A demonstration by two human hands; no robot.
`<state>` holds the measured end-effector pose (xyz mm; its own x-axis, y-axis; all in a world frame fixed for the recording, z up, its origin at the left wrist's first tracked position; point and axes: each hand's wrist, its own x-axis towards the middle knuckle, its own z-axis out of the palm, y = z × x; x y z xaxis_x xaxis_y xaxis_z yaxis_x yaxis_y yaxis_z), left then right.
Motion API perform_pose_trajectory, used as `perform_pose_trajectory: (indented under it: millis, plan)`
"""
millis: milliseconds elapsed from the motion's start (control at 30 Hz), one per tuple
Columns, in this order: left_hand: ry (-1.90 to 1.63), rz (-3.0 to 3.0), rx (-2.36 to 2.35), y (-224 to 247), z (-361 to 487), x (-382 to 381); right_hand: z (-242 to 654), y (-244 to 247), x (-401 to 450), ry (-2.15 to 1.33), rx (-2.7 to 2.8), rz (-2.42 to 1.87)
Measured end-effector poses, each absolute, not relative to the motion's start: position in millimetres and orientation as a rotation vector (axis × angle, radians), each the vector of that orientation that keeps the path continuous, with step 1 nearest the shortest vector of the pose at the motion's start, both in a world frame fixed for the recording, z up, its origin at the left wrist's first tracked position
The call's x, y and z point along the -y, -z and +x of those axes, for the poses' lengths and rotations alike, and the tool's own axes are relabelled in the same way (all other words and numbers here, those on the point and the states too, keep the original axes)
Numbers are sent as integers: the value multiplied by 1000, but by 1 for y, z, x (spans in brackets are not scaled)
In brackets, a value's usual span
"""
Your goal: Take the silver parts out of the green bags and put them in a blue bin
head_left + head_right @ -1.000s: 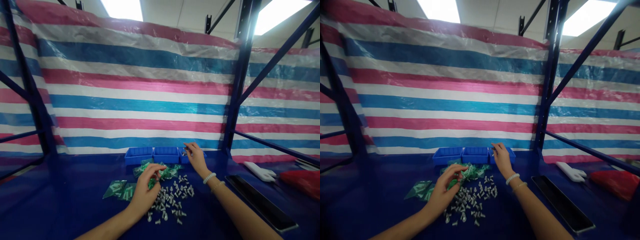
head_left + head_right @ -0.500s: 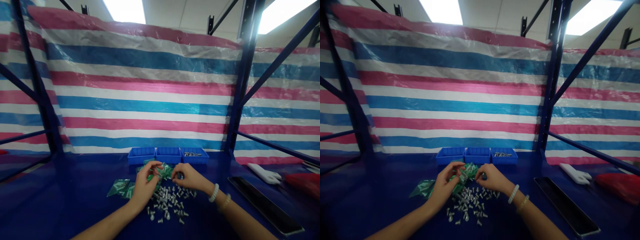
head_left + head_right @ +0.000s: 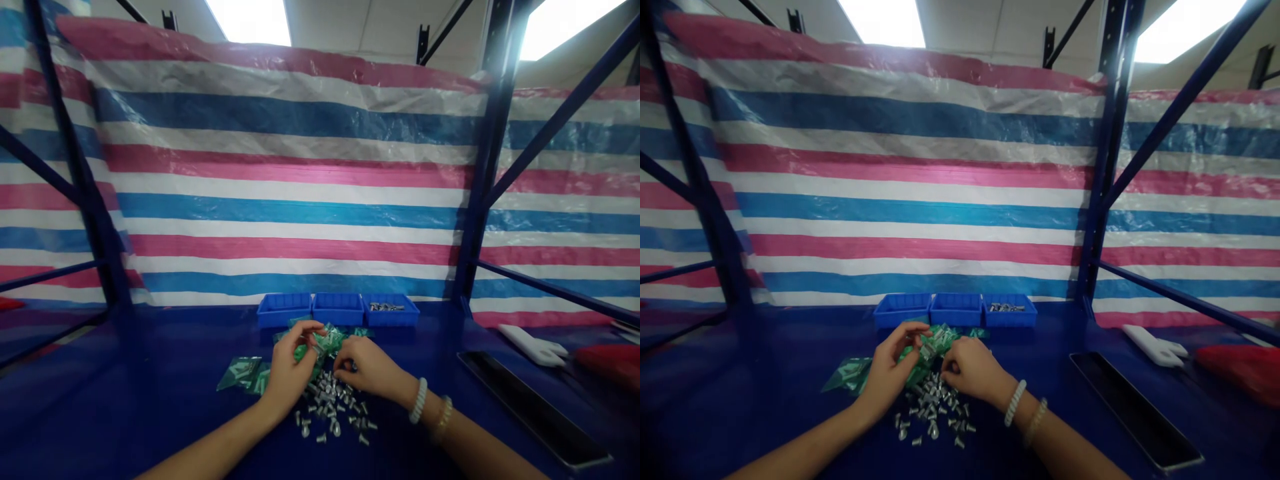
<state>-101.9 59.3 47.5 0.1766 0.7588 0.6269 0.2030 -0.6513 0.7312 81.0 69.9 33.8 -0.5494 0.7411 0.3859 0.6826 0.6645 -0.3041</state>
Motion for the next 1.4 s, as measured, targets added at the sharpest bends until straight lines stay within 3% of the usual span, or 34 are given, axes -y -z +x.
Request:
perform_pose_trajectory:
  millis: [767, 1000, 1400]
  plan:
    - [-1455, 1935, -899, -53, -100, -55, 72, -38, -65, -395, 2101, -1277]
    - [-1267, 1796, -981, -52, -103, -63, 86, -58, -69, -645, 1998, -1206]
    - [-983, 1362, -734, -42, -94, -51, 71, -55, -44, -120, 2056, -866]
